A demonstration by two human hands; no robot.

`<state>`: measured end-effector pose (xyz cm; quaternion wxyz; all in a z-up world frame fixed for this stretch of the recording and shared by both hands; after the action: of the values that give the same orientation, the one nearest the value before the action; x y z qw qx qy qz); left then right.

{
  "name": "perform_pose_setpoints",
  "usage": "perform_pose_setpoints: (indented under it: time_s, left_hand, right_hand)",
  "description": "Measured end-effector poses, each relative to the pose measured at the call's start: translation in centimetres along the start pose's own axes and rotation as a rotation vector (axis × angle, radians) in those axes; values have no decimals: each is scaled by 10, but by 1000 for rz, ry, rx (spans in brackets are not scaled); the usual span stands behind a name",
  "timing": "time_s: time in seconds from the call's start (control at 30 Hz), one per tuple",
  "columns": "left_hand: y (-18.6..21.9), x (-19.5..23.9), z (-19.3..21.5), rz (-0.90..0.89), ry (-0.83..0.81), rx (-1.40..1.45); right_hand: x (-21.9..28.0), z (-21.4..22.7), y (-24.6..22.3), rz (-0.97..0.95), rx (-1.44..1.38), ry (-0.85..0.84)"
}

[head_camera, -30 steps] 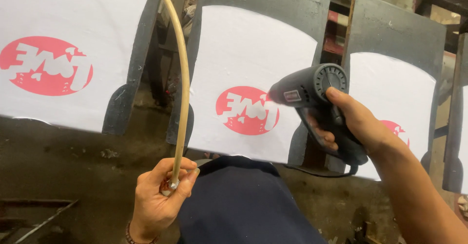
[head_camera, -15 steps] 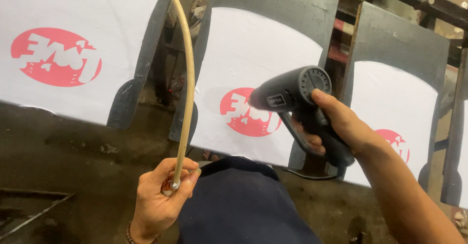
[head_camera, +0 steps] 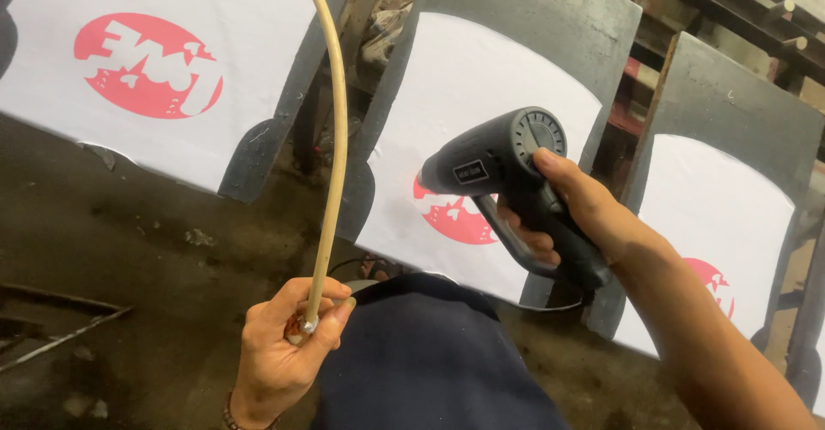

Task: Using a heat gun to dry the ink on screen-printed shirts.

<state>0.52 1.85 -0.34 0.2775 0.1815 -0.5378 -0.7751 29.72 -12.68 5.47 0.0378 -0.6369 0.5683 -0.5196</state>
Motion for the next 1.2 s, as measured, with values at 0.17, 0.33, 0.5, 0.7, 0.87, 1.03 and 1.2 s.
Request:
perform_pose_setpoints:
  time_s: [0.17,0.33,0.5,0.7,0.87,1.03,1.2]
  left_hand:
    - [2,-1,1,-49,0,3]
    - [2,-3,-1,-31,-25,25]
    - [4,-3,-1,-58,-24,23]
    - [5,-5,-2,-71,-23,18]
    - [4,-4,-1,-66,-36,21]
    - [3,-1,1,-61,-17,22]
    - [3,1,1,-29,-26,24]
  right_hand:
    - [-5,-3,-2,33,89,153]
    - [2,-8,3,1,-20,-58]
    - [6,4,11,-20,-37,-61]
    - [10,4,6,100,215,102]
    - [16,-5,9,-6,115,-28]
    - [13,-2,9,100,233,17]
    - [4,-15,9,90,164,21]
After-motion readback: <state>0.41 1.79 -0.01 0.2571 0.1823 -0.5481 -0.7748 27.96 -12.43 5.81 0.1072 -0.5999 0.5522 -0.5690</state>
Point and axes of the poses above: each hand's wrist, its own x-axis away from the middle knuckle, its own z-axis out of the back of the hand, y = z × x, the point moved 3 cm from there along -x, towards the middle knuckle, and after that the axes turned 15 degrees about -x, right-handed, at the moved point
